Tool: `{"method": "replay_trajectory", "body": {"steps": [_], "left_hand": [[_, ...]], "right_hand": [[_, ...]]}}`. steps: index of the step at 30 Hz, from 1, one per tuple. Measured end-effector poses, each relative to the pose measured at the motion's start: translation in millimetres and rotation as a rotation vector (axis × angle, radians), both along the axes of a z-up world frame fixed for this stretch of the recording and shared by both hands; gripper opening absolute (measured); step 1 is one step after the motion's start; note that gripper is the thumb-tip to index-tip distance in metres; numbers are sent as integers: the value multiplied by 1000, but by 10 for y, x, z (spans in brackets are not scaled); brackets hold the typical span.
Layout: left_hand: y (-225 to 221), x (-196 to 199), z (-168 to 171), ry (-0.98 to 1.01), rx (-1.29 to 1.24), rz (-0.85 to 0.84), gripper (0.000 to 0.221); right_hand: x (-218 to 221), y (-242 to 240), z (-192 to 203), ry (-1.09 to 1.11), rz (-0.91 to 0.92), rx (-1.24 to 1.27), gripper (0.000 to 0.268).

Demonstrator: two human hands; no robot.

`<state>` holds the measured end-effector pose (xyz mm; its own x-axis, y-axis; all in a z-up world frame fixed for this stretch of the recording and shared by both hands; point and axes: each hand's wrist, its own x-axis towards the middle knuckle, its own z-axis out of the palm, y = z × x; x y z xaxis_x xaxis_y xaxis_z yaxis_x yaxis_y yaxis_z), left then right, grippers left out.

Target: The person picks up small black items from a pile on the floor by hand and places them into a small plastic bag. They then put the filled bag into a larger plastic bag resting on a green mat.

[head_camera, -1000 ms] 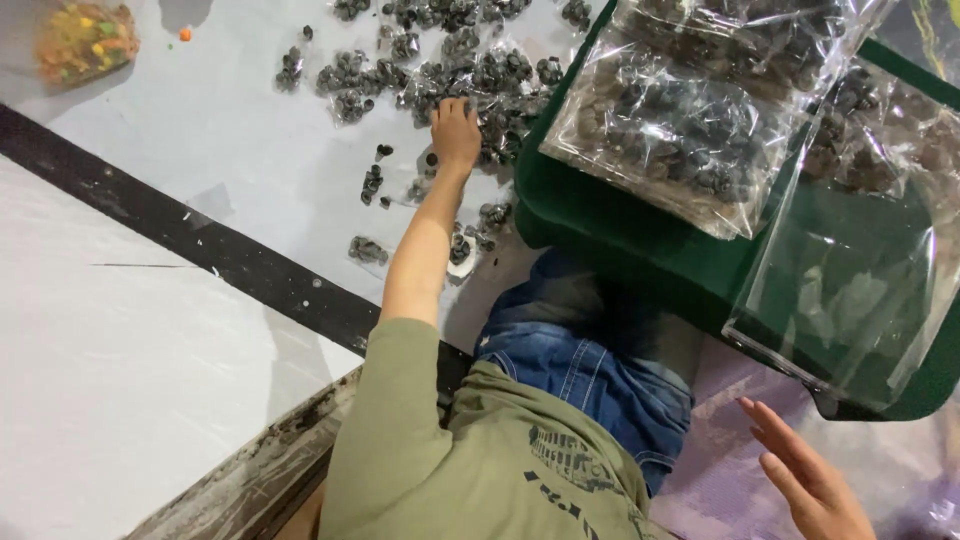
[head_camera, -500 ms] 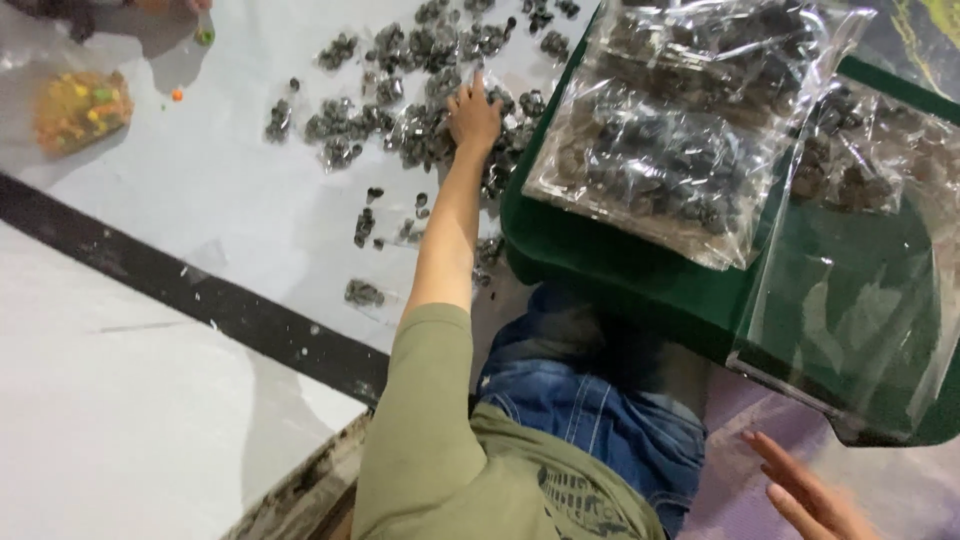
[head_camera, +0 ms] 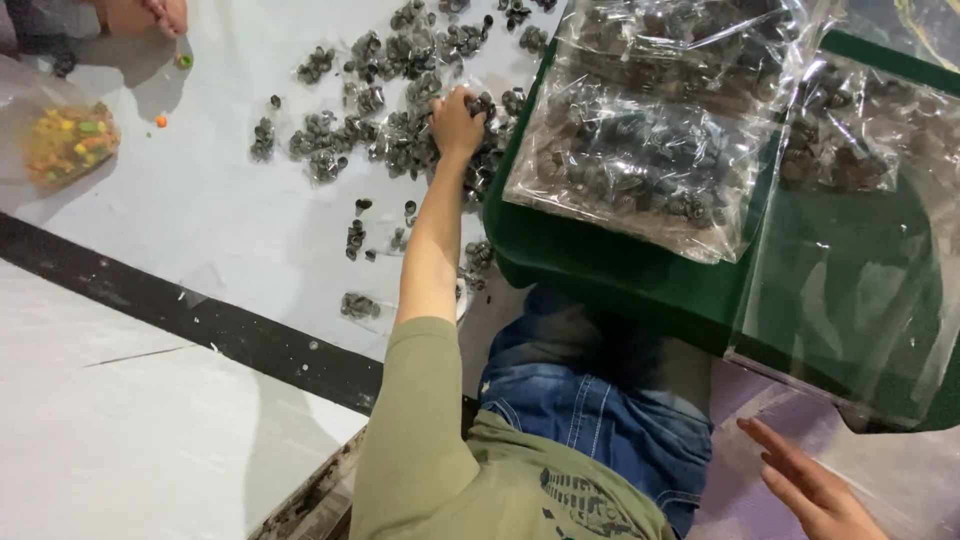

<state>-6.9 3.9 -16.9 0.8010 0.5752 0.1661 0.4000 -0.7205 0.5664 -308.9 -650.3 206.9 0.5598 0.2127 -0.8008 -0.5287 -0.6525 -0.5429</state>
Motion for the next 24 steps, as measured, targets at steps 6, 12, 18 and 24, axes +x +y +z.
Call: {"method": "replay_trajectory", "body": {"steps": [6,12,18,24], "left_hand": [[-33,-217,-27,-448,-239,-66,30],[105,-602,119,-679,-378,-4,29],[-196,-1596,1563,-683,-637,221,36],[-957,-2465,2491,-953,-855,-127,36]], "right_hand": [[29,271,296,33,-4,-65,64],[-27,225,249,-119,103,-26,63],[-60,329,334,-241,179,85,64],[4,697,594,-431,319,423,62]]}}
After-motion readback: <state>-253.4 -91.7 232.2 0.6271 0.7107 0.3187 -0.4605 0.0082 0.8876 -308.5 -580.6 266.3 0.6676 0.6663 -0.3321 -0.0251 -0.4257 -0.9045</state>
